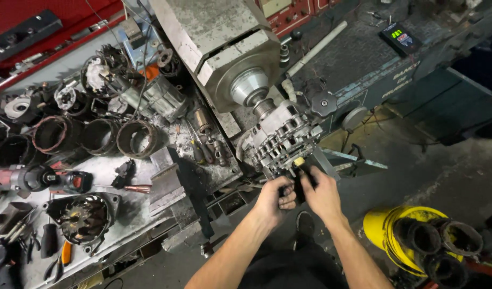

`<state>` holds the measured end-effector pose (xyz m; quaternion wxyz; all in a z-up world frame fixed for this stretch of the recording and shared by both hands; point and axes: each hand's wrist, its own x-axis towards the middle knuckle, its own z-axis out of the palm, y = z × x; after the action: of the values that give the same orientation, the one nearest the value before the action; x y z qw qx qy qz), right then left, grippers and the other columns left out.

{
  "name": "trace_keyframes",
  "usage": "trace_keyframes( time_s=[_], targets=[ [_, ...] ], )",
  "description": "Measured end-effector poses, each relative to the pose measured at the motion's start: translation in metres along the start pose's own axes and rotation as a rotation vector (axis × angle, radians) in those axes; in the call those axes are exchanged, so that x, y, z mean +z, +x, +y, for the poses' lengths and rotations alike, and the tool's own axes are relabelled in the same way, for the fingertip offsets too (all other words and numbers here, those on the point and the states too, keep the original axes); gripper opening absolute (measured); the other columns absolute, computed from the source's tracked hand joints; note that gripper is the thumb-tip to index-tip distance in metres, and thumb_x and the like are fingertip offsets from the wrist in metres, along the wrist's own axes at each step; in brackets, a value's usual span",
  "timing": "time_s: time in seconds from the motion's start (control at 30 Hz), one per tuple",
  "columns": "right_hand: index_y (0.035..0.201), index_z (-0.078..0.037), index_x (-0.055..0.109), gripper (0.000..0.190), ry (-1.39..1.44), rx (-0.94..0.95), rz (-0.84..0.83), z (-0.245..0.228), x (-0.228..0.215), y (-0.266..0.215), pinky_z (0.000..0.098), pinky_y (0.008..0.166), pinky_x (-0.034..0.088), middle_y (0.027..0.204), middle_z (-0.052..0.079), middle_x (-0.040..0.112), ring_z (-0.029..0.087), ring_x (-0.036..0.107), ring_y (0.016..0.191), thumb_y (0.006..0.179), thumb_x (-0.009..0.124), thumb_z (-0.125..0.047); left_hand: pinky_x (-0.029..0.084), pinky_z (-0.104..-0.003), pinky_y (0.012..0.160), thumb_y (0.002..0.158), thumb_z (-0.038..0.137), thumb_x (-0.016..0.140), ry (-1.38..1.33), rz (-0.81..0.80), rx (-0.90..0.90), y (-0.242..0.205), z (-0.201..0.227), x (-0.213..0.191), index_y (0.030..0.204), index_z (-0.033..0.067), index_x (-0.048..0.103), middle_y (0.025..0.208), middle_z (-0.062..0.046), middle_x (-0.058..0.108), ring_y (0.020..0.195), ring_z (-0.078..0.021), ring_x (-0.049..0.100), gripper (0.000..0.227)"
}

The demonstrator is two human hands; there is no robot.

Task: The person assembles a mechanical component on a lathe, using a wrench to tighten bolts and securing parts with their hands. They handle various metal pieces and tools throughout the process.

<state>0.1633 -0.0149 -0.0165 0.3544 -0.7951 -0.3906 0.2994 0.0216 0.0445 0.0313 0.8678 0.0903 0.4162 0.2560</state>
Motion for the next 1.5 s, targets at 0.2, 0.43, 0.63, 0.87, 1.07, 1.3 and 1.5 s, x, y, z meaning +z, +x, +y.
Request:
trace_keyframes(
  time_s=[0.2, 0.43, 0.63, 0.87, 1.07, 1.3, 1.5],
  targets=[
    [0.096, -0.010, 0.071, 0.029, -0.008, -0.010, -0.004, -0.011, -0.007, 0.002, 0.0520, 0.083, 0.055, 0.088, 0.021, 0.075, 0.042, 0.071, 0.100, 0.098, 0.064, -0.038, 0.026, -0.014, 0.035, 0.080, 0.002, 0.064, -0.021, 0.007, 0.008, 0.006, -0.003, -0.004, 0.078, 0.0059, 0.055, 0.064, 0.002, 0.038, 0.036, 0.0015, 0.032, 0.011],
    [0.103, -0.001, 0.073, 0.032, 0.035, 0.012, 0.032, -0.012, -0.003, 0.008, 0.0543, 0.089, 0.054, 0.096, 0.025, 0.076, 0.046, 0.069, 0.105, 0.096, 0.068, -0.033, 0.026, -0.014, 0.035, 0.081, 0.002, 0.065, -0.018, 0.009, 0.016, 0.004, -0.003, -0.003, 0.076, 0.0067, 0.053, 0.064, 0.001, 0.038, 0.035, 0.0003, 0.032, 0.014],
    [0.101, -0.005, 0.077, 0.026, 0.073, 0.036, 0.100, -0.002, 0.006, 0.009, 0.0525, 0.086, 0.053, 0.093, 0.020, 0.077, 0.042, 0.070, 0.106, 0.094, 0.072, -0.030, 0.026, -0.013, 0.034, 0.081, 0.003, 0.064, -0.015, -0.014, 0.013, 0.003, -0.001, -0.003, 0.076, 0.0082, 0.051, 0.064, 0.002, 0.037, 0.035, 0.0008, 0.033, 0.014],
    [0.104, -0.003, 0.077, 0.027, 0.076, 0.031, 0.121, -0.010, 0.004, 0.010, 0.0536, 0.088, 0.054, 0.096, 0.022, 0.077, 0.042, 0.069, 0.106, 0.096, 0.072, -0.029, 0.025, -0.011, 0.037, 0.083, 0.005, 0.066, -0.069, -0.050, -0.041, 0.011, -0.008, -0.001, 0.069, 0.0125, 0.049, 0.061, 0.008, 0.033, 0.036, 0.0030, 0.030, 0.023],
    [0.102, -0.003, 0.079, 0.020, 0.278, 0.076, 0.163, -0.015, 0.008, 0.014, 0.0470, 0.086, 0.055, 0.093, 0.019, 0.078, 0.029, 0.072, 0.097, 0.092, 0.076, -0.020, 0.025, -0.012, 0.037, 0.081, 0.008, 0.063, -0.110, -0.098, -0.096, 0.022, -0.009, -0.010, 0.069, 0.0152, 0.046, 0.060, 0.010, 0.030, 0.036, 0.0026, 0.029, 0.022],
    [0.108, 0.000, 0.078, 0.026, 0.364, 0.161, 0.077, -0.017, 0.010, 0.017, 0.0477, 0.090, 0.053, 0.101, 0.021, 0.078, 0.030, 0.071, 0.101, 0.096, 0.070, -0.022, 0.023, -0.016, 0.038, 0.076, 0.024, 0.058, -0.195, -0.185, -0.137, 0.021, -0.004, -0.026, 0.073, 0.0151, 0.044, 0.063, 0.008, 0.028, 0.037, -0.0008, 0.027, 0.017],
    [0.102, -0.001, 0.078, 0.023, 0.440, 0.216, 0.100, -0.010, 0.020, 0.019, 0.0419, 0.080, 0.052, 0.089, 0.017, 0.075, 0.023, 0.067, 0.087, 0.095, 0.067, -0.020, 0.023, -0.020, 0.037, 0.082, 0.031, 0.057, -0.043, -0.062, -0.102, 0.008, 0.002, -0.019, 0.077, 0.0137, 0.043, 0.066, 0.002, 0.028, 0.038, -0.0044, 0.024, 0.023]
  ],
)
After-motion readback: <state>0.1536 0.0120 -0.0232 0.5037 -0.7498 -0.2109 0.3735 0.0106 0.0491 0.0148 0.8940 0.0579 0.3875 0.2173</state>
